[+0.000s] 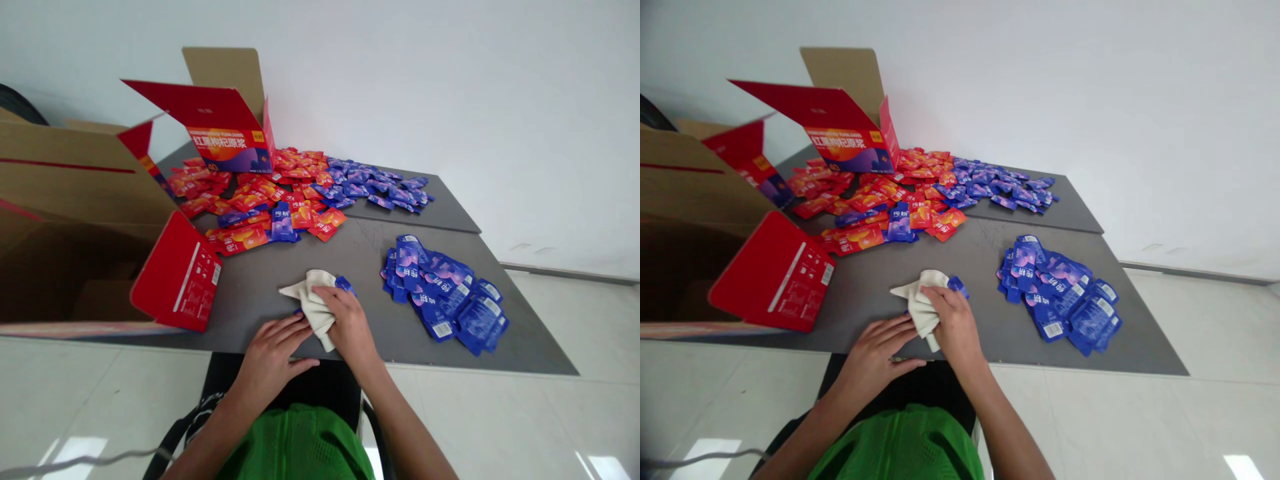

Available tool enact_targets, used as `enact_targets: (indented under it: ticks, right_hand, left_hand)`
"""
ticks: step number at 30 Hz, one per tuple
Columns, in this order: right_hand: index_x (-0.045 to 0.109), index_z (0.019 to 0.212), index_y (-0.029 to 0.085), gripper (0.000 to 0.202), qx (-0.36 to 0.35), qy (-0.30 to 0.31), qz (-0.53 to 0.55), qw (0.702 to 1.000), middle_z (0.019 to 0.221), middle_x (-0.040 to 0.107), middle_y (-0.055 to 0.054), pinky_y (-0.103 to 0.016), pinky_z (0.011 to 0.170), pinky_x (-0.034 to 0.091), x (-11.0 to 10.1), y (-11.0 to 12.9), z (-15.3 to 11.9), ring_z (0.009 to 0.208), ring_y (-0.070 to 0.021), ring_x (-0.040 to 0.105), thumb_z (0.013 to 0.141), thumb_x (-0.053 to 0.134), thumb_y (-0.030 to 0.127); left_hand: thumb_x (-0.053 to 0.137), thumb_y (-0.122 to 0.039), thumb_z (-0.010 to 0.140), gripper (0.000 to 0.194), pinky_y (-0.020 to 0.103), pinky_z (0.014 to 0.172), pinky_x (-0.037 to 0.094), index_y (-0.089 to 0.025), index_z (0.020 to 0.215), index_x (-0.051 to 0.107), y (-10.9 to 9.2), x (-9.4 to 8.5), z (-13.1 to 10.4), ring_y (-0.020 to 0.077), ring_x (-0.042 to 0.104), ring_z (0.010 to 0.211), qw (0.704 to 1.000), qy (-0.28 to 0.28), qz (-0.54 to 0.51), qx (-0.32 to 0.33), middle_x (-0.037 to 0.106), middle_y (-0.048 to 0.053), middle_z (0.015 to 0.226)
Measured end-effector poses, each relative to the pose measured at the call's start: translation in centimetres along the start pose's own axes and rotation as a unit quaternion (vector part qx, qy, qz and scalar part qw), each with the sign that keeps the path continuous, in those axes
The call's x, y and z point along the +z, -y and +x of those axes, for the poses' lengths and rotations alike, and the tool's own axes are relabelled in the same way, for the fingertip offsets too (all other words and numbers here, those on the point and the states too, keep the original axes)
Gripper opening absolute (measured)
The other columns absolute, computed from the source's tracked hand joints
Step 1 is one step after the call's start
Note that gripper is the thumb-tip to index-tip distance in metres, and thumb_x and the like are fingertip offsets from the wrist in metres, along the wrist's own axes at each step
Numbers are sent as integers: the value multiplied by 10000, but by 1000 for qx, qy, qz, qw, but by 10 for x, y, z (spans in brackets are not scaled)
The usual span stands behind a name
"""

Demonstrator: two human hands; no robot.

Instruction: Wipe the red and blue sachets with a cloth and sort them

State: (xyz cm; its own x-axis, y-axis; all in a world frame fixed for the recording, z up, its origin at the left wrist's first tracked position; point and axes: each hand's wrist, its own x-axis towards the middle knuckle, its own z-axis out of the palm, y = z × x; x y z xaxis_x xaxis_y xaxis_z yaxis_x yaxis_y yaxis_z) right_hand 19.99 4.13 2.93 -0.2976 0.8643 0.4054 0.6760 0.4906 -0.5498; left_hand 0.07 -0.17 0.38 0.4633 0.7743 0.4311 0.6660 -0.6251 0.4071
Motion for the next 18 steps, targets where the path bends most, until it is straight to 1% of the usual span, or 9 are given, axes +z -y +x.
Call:
enact_targets:
  ticks: [2, 5, 6, 8, 10, 11, 13, 15, 18]
  right_hand:
    - [665, 1387, 219, 534, 30, -29, -37, 998, 1297, 728, -114, -411, 984, 542, -18, -25, -1, 1123, -270, 670, 909, 572, -1]
    - [701, 1344, 203, 476, 77, -90, -92, 989, 1265, 740, -126, -437, 969, 552, -53, -54, -6, 1104, -286, 681, 916, 576, 36]
    - [707, 1336, 203, 451, 87, -119, -102, 984, 1265, 741, -127, -442, 972, 552, -62, -58, -9, 1112, -288, 682, 926, 585, 63]
    - [707, 1340, 217, 414, 97, -182, -108, 973, 1282, 735, -121, -437, 981, 551, -74, -56, -19, 1136, -282, 683, 948, 609, 126]
    - [700, 1350, 237, 399, 102, -236, -96, 962, 1298, 728, -114, -415, 981, 553, -75, -45, -33, 1153, -269, 684, 962, 629, 180]
    - [696, 1356, 244, 400, 103, -249, -84, 959, 1302, 726, -111, -403, 981, 555, -72, -39, -40, 1159, -262, 686, 964, 634, 193]
    - [690, 1363, 249, 406, 105, -250, -50, 961, 1305, 724, -109, -386, 977, 560, -63, -29, -55, 1160, -252, 693, 963, 639, 201]
    - [693, 1357, 246, 405, 115, -240, -9, 964, 1298, 728, -110, -377, 969, 568, -54, -24, -68, 1154, -251, 703, 957, 646, 203]
    - [716, 1319, 239, 371, 131, -240, 46, 961, 1270, 742, -113, -378, 954, 585, -46, -26, -81, 1136, -257, 719, 953, 658, 222]
  left_hand:
    - [797, -452, 888, 461, 452, 984, 515, -199, 1262, 705, 1, 2, -1, 304, 690, 1223, 1000, -4, 2, 11, 747, 88, 1307]
    - [738, -497, 928, 432, 451, 982, 516, -207, 1247, 709, 3, 1, -2, 298, 691, 1221, 1000, -14, -2, 20, 747, 85, 1308]
    - [717, -508, 941, 415, 445, 985, 516, -214, 1234, 713, 4, -1, 0, 292, 693, 1215, 1000, -15, -8, 20, 753, 78, 1296]
    - [678, -511, 969, 380, 424, 980, 518, -230, 1223, 716, 4, -6, 6, 272, 708, 1172, 1000, -15, -22, 9, 771, 63, 1251]
    - [642, -488, 999, 351, 410, 968, 520, -247, 1245, 705, 5, -10, 16, 256, 713, 1123, 999, -14, -26, -24, 777, 54, 1212]
    - [621, -469, 1016, 345, 412, 970, 517, -252, 1274, 691, 6, -11, 22, 255, 702, 1119, 999, -18, -20, -47, 769, 56, 1213]
    - [589, -441, 1034, 377, 437, 1010, 497, -249, 1353, 645, 7, -8, 33, 275, 651, 1177, 995, -35, 4, -93, 728, 76, 1278]
    - [592, -441, 1024, 465, 473, 1056, 470, -229, 1439, 581, 8, -2, 43, 311, 581, 1256, 989, -44, 38, -134, 662, 109, 1367]
    - [621, -459, 995, 568, 491, 1033, 468, -206, 1496, 529, 3, 8, 54, 345, 542, 1269, 981, -7, 83, -176, 610, 140, 1401]
